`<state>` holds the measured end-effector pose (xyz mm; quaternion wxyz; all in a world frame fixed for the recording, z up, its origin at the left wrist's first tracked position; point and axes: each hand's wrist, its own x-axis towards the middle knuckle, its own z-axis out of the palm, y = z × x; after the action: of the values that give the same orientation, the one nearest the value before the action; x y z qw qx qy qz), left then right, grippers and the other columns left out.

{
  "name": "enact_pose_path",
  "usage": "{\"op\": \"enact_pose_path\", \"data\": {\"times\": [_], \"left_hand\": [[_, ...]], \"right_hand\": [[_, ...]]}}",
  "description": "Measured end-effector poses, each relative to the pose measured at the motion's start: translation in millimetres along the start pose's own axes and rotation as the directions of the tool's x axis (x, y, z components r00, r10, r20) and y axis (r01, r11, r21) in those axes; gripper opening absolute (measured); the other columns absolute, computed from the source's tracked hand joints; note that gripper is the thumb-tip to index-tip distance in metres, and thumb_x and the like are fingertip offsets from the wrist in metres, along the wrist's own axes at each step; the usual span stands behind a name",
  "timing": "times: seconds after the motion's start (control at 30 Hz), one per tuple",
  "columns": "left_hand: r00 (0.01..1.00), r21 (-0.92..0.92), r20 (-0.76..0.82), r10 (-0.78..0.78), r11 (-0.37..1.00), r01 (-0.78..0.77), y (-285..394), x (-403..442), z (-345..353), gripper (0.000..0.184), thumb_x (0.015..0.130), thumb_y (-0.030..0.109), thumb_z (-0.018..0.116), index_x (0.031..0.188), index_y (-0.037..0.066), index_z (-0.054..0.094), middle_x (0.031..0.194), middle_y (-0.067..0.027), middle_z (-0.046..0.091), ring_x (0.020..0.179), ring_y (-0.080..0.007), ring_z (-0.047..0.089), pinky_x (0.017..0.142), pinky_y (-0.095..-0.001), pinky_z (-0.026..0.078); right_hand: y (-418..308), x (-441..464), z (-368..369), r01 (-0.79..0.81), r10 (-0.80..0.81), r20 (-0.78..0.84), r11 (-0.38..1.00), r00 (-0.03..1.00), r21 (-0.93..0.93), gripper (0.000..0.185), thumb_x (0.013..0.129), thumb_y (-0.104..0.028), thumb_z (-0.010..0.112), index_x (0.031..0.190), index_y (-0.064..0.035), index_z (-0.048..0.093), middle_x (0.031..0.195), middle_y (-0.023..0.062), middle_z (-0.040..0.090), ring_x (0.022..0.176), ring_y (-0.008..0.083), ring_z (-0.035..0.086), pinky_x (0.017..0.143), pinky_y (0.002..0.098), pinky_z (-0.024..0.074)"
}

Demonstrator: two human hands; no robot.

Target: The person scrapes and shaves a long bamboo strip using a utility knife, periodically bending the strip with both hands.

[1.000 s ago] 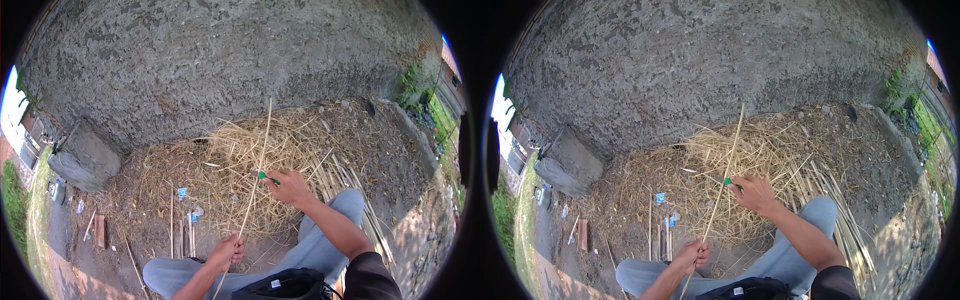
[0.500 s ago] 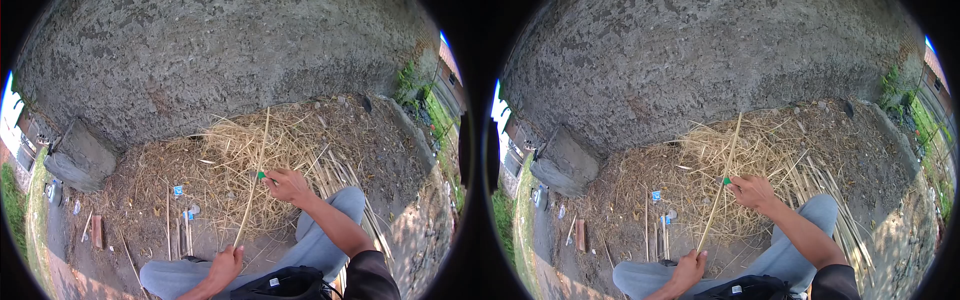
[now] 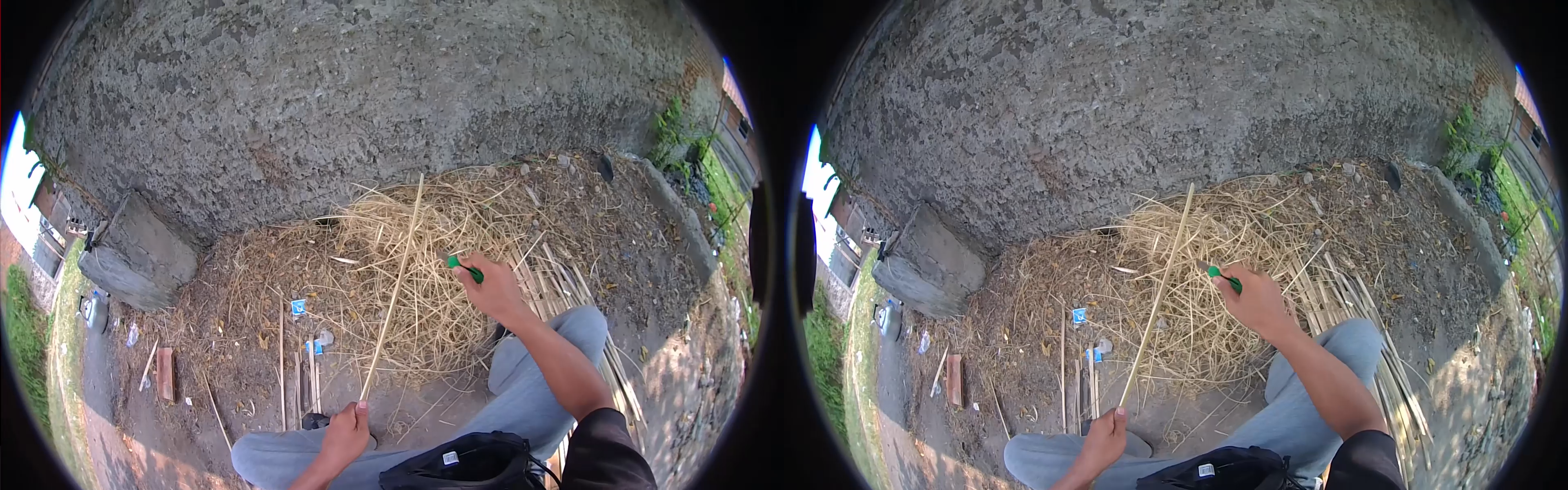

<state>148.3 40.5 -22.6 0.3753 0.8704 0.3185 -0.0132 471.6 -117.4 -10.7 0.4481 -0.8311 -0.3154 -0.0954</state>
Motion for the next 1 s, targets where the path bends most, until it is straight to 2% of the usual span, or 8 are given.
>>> {"op": "enact_pose_path", "data": {"times": [0.1,0.23,0.33,0.43,0.5,0.77,0.9,1.0], "left_hand": [[1.0,0.094,0.012,0.01,0.996,-0.011,14.6,-7.8,-3.3,0.043,0.103,0.033,0.041,0.084,-0.003,0.053,0.064,-0.0286,0.058,0.065,-0.0517,0.059,0.059,-0.0563,0.047],[0.999,0.224,-0.026,0.023,0.974,-0.017,25.4,-19.0,-4.4,0.036,0.102,0.029,0.044,0.083,0.0,0.052,0.062,-0.0267,0.057,0.063,-0.0494,0.059,0.057,-0.0558,0.045],[0.997,0.296,-0.054,0.057,0.954,-0.038,24.0,-28.2,-10.7,0.03,0.101,0.026,0.046,0.085,0.001,0.051,0.058,-0.0231,0.057,0.061,-0.0482,0.059,0.056,-0.0551,0.047],[0.988,0.387,-0.092,0.12,0.919,-0.076,29.6,-40.9,-20.9,0.029,0.098,0.026,0.053,0.087,0.0,0.058,0.058,-0.0223,0.059,0.055,-0.042,0.062,0.05,-0.0521,0.047],[0.981,0.359,-0.088,0.17,0.924,-0.128,38.4,-55.8,-27.0,0.026,0.099,0.022,0.048,0.092,-0.001,0.057,0.069,-0.0293,0.061,0.066,-0.047,0.063,0.053,-0.0533,0.048],[0.989,0.367,-0.093,0.114,0.927,-0.072,23.6,-75.4,-29.4,0.027,0.101,0.025,0.045,0.093,0.001,0.054,0.064,-0.0292,0.06,0.061,-0.0482,0.061,0.047,-0.0552,0.047],[1.0,0.47,-0.009,0.03,0.882,-0.022,8.0,-101.5,-23.8,0.026,0.101,0.027,0.044,0.092,0.004,0.053,0.066,-0.0284,0.061,0.06,-0.0483,0.061,0.047,-0.0559,0.046],[0.99,0.479,-0.052,0.134,0.873,-0.093,2.6,-136.4,-38.6,0.024,0.101,0.027,0.044,0.091,0.007,0.053,0.064,-0.025,0.061,0.055,-0.0475,0.059,0.048,-0.0566,0.046]], "right_hand": [[-23.5,-8.5,2.9,-0.042,0.022,0.253,0.996,0.967,0.077,0.023,0.091,-0.031,0.066,0.09,-0.0083,0.068,0.058,0.011,0.06,0.048,0.0293,0.059,0.047,0.0407,0.0448],[-37.1,-11.5,7.4,0.018,-0.075,0.283,0.98,0.956,0.198,0.019,0.091,-0.028,0.066,0.088,-0.0096,0.068,0.065,0.01,0.066,0.049,0.0267,0.06,0.046,0.0377,0.0452],[-31.1,-9.5,14.8,0.282,-0.299,0.084,0.944,0.95,0.173,0.018,0.09,-0.028,0.067,0.087,-0.0095,0.069,0.076,0.0084,0.071,0.05,0.025,0.062,0.045,0.0358,0.0466],[-36.8,-13.9,12.9,0.301,-0.312,0.067,0.943,0.948,0.142,0.016,0.085,-0.023,0.073,0.085,-0.0069,0.072,0.081,0.0069,0.073,0.057,0.0226,0.067,0.046,0.0323,0.0509],[-36.7,-15.8,15.2,0.314,-0.322,0.05,0.942,0.945,0.119,0.016,0.085,-0.023,0.074,0.085,-0.0075,0.072,0.082,0.0066,0.073,0.057,0.0219,0.067,0.045,0.0313,0.0504],[-32.3,-20.0,28.2,0.381,-0.385,0.018,0.918,0.923,0.107,0.017,0.088,-0.03,0.069,0.088,-0.0137,0.072,0.081,0.0056,0.073,0.048,0.0203,0.062,0.039,0.0329,0.0444],[-12.0,12.4,11.6,0.05,-0.05,0.024,0.998,0.998,-0.034,0.022,0.09,-0.034,0.067,0.09,-0.0128,0.071,0.064,0.0095,0.066,0.049,0.0275,0.061,0.045,0.039,0.0445],[9.9,35.3,-5.5,-0.098,0.099,0.066,0.995,0.993,-0.017,0.023,0.09,-0.034,0.066,0.089,-0.0121,0.071,0.057,0.0097,0.061,0.05,0.0298,0.06,0.047,0.0408,0.0443]]}}
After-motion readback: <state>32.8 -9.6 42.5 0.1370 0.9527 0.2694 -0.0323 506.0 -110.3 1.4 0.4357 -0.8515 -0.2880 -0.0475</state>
